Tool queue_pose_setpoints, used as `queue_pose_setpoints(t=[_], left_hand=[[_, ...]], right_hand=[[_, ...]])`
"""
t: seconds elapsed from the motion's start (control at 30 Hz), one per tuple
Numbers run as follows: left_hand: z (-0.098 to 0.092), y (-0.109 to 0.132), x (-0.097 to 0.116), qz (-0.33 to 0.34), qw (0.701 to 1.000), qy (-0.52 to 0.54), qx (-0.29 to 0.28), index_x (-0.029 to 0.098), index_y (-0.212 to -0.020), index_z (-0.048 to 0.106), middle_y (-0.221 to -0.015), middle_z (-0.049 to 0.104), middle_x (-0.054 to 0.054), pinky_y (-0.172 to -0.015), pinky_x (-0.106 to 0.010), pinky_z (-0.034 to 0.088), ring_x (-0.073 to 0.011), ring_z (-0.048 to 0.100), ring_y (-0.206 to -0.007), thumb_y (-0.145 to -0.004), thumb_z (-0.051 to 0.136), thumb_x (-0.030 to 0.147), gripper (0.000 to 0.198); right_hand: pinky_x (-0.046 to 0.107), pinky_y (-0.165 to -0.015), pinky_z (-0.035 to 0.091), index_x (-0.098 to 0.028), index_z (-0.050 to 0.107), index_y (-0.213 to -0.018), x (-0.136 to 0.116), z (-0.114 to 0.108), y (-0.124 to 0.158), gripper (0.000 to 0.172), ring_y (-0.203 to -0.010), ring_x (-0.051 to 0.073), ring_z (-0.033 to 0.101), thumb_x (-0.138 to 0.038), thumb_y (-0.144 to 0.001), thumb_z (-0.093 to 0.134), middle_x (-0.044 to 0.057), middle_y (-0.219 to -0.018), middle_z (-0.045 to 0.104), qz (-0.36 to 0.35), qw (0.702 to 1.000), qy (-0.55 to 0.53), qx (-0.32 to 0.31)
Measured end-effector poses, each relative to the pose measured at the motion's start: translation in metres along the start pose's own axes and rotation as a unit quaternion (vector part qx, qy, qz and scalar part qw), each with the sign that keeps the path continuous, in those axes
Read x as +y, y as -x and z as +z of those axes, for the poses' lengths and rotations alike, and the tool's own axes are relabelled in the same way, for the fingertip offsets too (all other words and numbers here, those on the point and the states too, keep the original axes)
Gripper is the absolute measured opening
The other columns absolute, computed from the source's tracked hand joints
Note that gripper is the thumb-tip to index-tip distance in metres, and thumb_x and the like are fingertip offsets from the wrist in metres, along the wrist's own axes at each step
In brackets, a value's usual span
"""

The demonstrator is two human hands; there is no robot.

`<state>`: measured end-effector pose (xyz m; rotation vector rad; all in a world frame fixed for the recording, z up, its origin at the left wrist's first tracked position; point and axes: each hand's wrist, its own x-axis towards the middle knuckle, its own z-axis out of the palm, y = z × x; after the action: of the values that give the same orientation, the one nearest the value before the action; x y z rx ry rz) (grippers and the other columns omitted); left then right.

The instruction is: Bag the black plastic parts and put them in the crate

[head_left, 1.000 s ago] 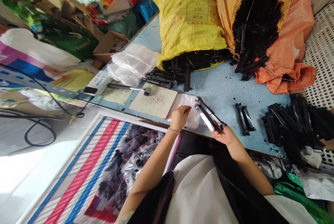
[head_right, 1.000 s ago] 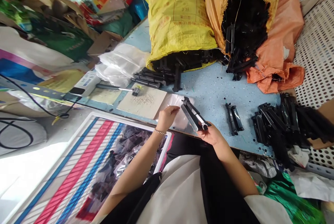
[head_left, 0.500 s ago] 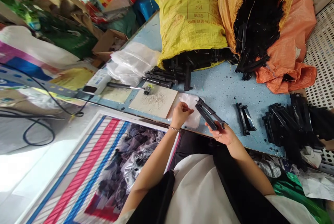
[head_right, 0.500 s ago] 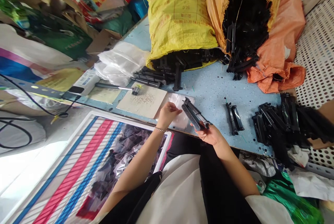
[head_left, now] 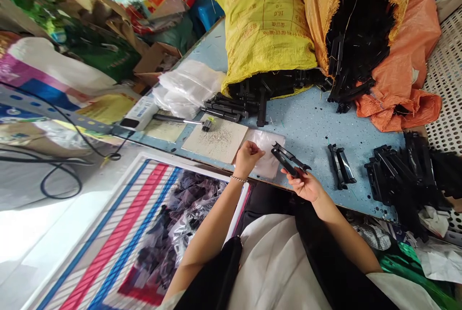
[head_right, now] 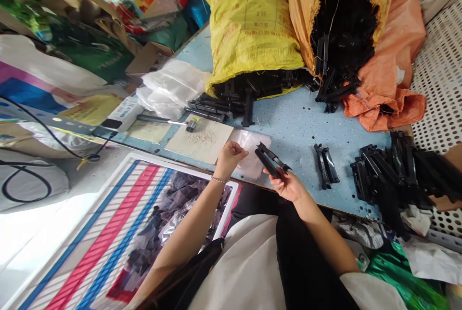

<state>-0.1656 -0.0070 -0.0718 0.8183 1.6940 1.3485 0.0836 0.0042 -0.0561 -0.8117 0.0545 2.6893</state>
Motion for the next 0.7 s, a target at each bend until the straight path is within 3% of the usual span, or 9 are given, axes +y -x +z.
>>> queue_pose_setpoints(t=[0.13, 0.2, 0.23, 0.33, 0.4, 0.5, 0.57, 0.63, 0.7], left_hand=[[0.004, 0.004, 0.001, -0.024, 0.999, -0.002, -0.024, 0.021, -0.078, 0.051, -0.062, 0.061, 0.003, -0.059, -0.026, 0.047, -0.0138, 0.059, -0.057, -0.069, 0.069, 0.031, 0.022], [0.003, 0.007, 0.004, 0.023, 0.996, -0.079, -0.015, 0.021, -0.078, 0.057, -0.067, 0.064, 0.0, -0.065, -0.029, 0.051, -0.0161, 0.063, -0.064, -0.075, 0.06, 0.022, 0.005], [0.0, 0.007, 0.007, 0.067, 0.988, -0.139, -0.011, 0.02, -0.078, 0.061, -0.073, 0.067, -0.002, -0.072, -0.032, 0.053, -0.0182, 0.065, -0.072, -0.077, 0.055, 0.017, 0.006], [-0.014, 0.006, 0.017, 0.196, 0.924, -0.329, -0.01, 0.018, -0.087, 0.072, -0.101, 0.072, -0.012, -0.097, -0.045, 0.051, -0.0263, 0.066, -0.1, -0.079, 0.045, 0.006, 0.03], [-0.021, 0.004, 0.024, 0.233, 0.887, -0.399, -0.022, 0.016, -0.103, 0.074, -0.118, 0.07, -0.016, -0.105, -0.049, 0.048, -0.0298, 0.064, -0.111, -0.079, 0.044, 0.003, 0.04], [-0.02, 0.013, 0.035, 0.265, 0.879, -0.393, -0.046, 0.015, -0.128, 0.065, -0.134, 0.063, -0.015, -0.112, -0.045, 0.047, -0.0279, 0.059, -0.126, -0.081, 0.042, 0.002, 0.054], [-0.012, 0.033, 0.042, 0.304, 0.882, -0.351, -0.085, 0.018, -0.139, 0.057, -0.14, 0.059, -0.012, -0.114, -0.042, 0.046, -0.0245, 0.055, -0.132, -0.084, 0.04, 0.002, 0.059], [-0.003, 0.06, 0.047, 0.354, 0.874, -0.298, -0.146, 0.022, -0.147, 0.047, -0.144, 0.056, -0.011, -0.114, -0.04, 0.047, -0.0223, 0.054, -0.134, -0.086, 0.038, 0.002, 0.064], [0.005, 0.085, 0.049, 0.392, 0.865, -0.25, -0.192, 0.025, -0.154, 0.036, -0.148, 0.052, -0.011, -0.113, -0.04, 0.048, -0.0213, 0.052, -0.137, -0.088, 0.037, 0.0, 0.071]], right_hand=[[0.013, -0.043, 0.047, -0.013, 0.051, -0.133, 0.002, 0.004, 0.002, 0.039, -0.058, 0.008, 0.047, -0.028, -0.098, 0.048, 0.004, -0.087, 0.063, 0.002, 1.0, -0.004, -0.017], [0.013, -0.043, 0.048, -0.012, 0.052, -0.132, 0.007, 0.004, -0.003, 0.038, -0.058, 0.008, 0.047, -0.026, -0.097, 0.05, 0.005, -0.087, 0.064, 0.017, 1.0, -0.012, -0.022], [0.013, -0.043, 0.048, -0.011, 0.053, -0.13, 0.01, 0.003, -0.007, 0.037, -0.058, 0.008, 0.048, -0.025, -0.096, 0.052, 0.005, -0.087, 0.065, 0.021, 0.999, -0.018, -0.017], [0.013, -0.043, 0.049, -0.009, 0.056, -0.121, 0.014, -0.004, -0.016, 0.029, -0.058, 0.008, 0.049, -0.02, -0.094, 0.052, 0.008, -0.087, 0.066, 0.007, 1.0, -0.028, 0.011], [0.013, -0.043, 0.048, -0.009, 0.057, -0.118, 0.014, -0.007, -0.017, 0.027, -0.058, 0.008, 0.05, -0.02, -0.094, 0.052, 0.008, -0.088, 0.066, -0.002, 1.0, -0.016, 0.014], [0.013, -0.042, 0.047, -0.01, 0.056, -0.121, 0.013, -0.004, -0.018, 0.031, -0.057, 0.008, 0.047, -0.023, -0.093, 0.055, 0.006, -0.086, 0.064, 0.015, 0.999, 0.029, -0.021], [0.013, -0.041, 0.044, -0.013, 0.057, -0.117, 0.014, 0.003, -0.021, 0.031, -0.056, 0.008, 0.043, -0.028, -0.091, 0.057, 0.003, -0.082, 0.062, -0.002, 0.995, 0.097, -0.036], [0.014, -0.04, 0.04, -0.017, 0.06, -0.104, 0.016, 0.013, -0.024, 0.024, -0.054, 0.008, 0.038, -0.037, -0.091, 0.056, 0.0, -0.074, 0.056, -0.088, 0.97, 0.226, 0.0], [0.017, -0.042, 0.04, -0.02, 0.06, -0.089, 0.018, 0.024, -0.025, 0.024, -0.053, 0.009, 0.038, -0.044, -0.089, 0.057, -0.003, -0.067, 0.05, -0.187, 0.916, 0.35, 0.062]])
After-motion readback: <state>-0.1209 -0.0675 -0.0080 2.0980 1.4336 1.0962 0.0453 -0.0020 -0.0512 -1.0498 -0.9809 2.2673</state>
